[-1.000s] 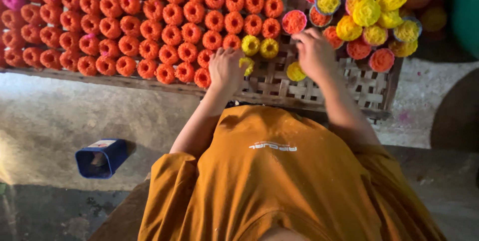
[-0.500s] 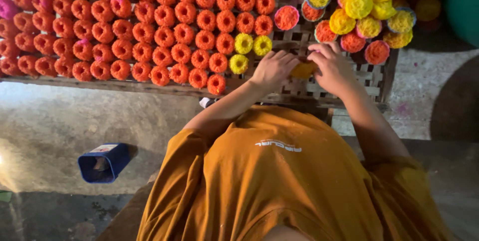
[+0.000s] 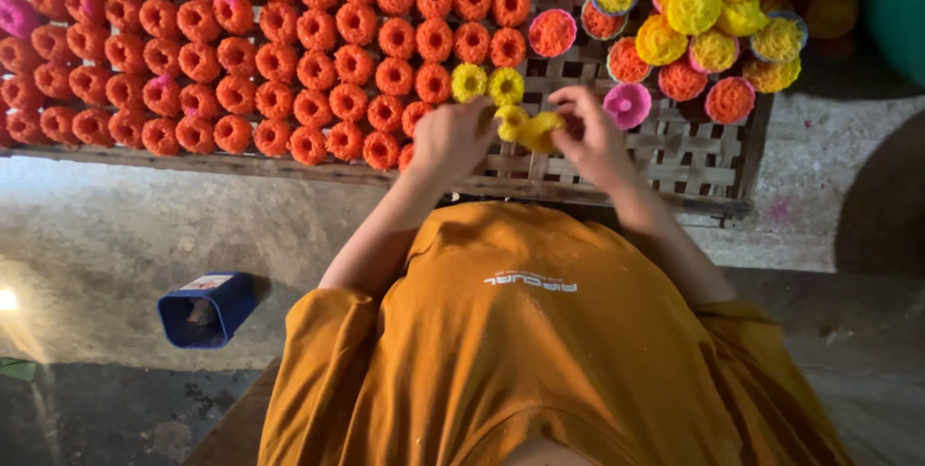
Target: The person repeatedly picks small colorful plastic molds from a green bucket, removes a textured orange ring from each mold, and places the rings onto a wooden drying rack. The person also places the empty molds back into the bucket.
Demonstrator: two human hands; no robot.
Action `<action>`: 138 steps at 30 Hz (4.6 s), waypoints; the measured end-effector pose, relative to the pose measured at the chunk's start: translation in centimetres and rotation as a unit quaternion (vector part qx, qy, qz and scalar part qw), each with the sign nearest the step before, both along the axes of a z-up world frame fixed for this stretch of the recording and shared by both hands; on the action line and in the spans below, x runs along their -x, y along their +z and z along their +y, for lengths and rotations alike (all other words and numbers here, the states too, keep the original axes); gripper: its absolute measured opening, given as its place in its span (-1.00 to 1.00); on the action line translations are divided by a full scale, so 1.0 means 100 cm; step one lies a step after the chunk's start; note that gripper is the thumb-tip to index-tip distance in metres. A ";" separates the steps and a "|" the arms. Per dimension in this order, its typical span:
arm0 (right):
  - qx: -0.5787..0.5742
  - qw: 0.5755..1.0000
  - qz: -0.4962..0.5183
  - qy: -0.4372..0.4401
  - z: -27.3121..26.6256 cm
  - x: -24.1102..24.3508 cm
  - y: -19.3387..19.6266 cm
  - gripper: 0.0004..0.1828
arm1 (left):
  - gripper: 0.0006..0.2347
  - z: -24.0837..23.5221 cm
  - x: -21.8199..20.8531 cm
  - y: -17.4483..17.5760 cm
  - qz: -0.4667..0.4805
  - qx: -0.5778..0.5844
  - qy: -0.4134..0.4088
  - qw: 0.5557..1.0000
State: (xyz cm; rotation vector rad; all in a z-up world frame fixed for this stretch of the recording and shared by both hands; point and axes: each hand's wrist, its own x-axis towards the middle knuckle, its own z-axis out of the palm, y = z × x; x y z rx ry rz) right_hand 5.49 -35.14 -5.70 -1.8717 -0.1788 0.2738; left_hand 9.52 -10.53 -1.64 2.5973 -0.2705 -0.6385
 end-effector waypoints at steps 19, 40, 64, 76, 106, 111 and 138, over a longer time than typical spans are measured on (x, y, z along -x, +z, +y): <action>0.135 0.974 -0.158 0.091 0.093 0.003 0.023 -0.78 | -0.78 0.068 0.060 0.008 -0.190 0.068 0.092 0.975; 0.419 0.876 -0.240 0.020 0.022 -0.091 -0.007 -0.25 | -0.75 0.059 0.045 0.014 -0.211 0.078 0.098 0.970; 0.167 0.954 -0.245 -0.045 0.053 -0.005 0.068 -0.75 | -0.56 0.001 0.036 -0.006 0.337 0.710 0.194 0.587; -0.367 0.910 0.148 -0.123 0.044 0.014 -0.014 -0.70 | -0.59 0.003 0.051 0.042 -0.245 0.333 0.022 0.910; 0.047 0.996 0.079 -0.010 0.066 0.027 -0.006 -0.72 | -0.56 0.057 0.051 -0.007 -0.056 0.524 0.291 0.799; 0.080 0.991 0.104 0.018 0.072 0.025 0.001 -0.80 | -0.59 0.054 0.048 -0.020 0.079 0.664 0.367 0.646; 0.012 0.904 -0.291 -0.313 -0.216 -0.025 0.069 -0.55 | -0.25 -0.146 -0.033 0.045 -0.274 0.333 -0.113 0.895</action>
